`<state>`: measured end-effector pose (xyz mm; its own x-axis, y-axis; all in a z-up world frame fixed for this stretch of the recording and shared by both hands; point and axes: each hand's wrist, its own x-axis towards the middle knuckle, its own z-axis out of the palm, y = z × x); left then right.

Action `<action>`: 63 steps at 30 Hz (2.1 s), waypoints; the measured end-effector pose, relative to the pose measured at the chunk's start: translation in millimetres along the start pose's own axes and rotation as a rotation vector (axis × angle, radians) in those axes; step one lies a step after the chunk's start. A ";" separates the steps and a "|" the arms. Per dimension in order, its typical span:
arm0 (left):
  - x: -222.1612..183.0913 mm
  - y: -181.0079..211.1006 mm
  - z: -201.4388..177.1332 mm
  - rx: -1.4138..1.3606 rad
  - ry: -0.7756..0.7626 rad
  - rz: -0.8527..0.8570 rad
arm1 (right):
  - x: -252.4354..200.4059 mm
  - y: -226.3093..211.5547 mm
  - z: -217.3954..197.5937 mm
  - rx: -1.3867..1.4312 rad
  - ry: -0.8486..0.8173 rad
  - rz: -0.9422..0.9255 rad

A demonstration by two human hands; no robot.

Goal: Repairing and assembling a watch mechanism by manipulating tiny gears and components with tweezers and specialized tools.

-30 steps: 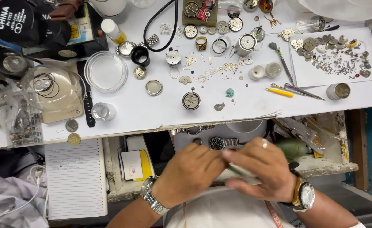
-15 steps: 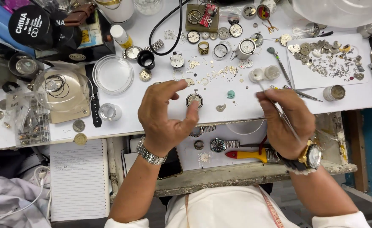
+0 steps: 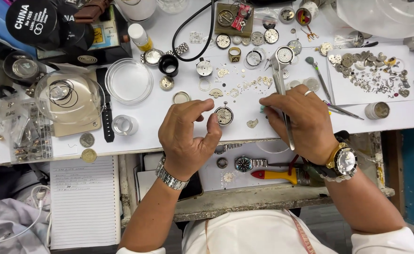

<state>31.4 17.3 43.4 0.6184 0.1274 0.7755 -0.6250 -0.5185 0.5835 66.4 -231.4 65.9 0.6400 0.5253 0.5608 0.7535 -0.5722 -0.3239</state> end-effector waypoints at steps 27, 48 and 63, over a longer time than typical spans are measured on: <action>-0.4 5.3 0.7 0.156 -0.128 0.004 | -76.8 -48.2 -12.4 0.049 0.174 0.074; -0.9 -0.2 3.8 0.011 -0.058 -0.035 | -65.2 -45.1 -11.7 0.149 0.233 0.038; 0.9 0.7 2.6 0.043 -0.067 -0.046 | -65.1 -43.5 2.2 0.068 0.243 -0.018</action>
<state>32.8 14.9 43.9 0.6772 0.0954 0.7296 -0.5753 -0.5496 0.6058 -7.7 -239.3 41.8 0.5773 0.3636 0.7312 0.7782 -0.5162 -0.3577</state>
